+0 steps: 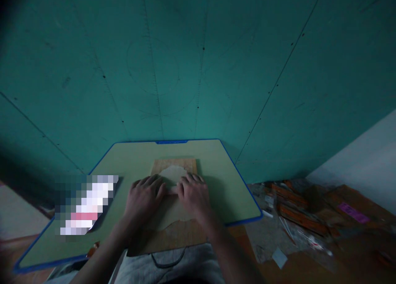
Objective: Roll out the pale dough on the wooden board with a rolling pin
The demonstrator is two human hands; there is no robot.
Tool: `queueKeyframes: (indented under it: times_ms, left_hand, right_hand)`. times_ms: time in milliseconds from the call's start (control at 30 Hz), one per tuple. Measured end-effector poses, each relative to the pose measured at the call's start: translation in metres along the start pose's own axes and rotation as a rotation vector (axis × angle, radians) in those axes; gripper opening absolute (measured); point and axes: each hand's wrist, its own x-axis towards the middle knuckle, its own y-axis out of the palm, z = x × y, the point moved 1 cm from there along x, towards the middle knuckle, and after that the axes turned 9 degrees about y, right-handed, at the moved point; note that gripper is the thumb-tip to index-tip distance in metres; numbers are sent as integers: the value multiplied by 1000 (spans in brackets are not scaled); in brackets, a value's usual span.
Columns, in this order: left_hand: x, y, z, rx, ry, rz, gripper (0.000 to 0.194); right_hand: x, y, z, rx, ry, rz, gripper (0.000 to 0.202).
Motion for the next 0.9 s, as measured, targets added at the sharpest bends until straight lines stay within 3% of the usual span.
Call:
queueKeyframes:
  times_ms: [167, 333, 500, 700, 900]
  left_hand:
    - [-24, 9, -2, 14, 39, -101, 33]
    - [-55, 21, -3, 80, 144, -247, 35]
    - [-72, 25, -3, 113, 212, -318, 39]
    - [-64, 26, -3, 148, 186, -261, 47]
    - [-40, 21, 3, 140, 126, -106, 51]
  right_hand:
    - [-23, -8, 3, 68, -40, -12, 26]
    - [-54, -3, 1, 86, -41, -28, 47]
    - [-73, 5, -3, 98, -69, -65, 53]
    - [-65, 3, -7, 55, -79, -11, 57]
    - [-39, -4, -6, 25, -75, 92, 50]
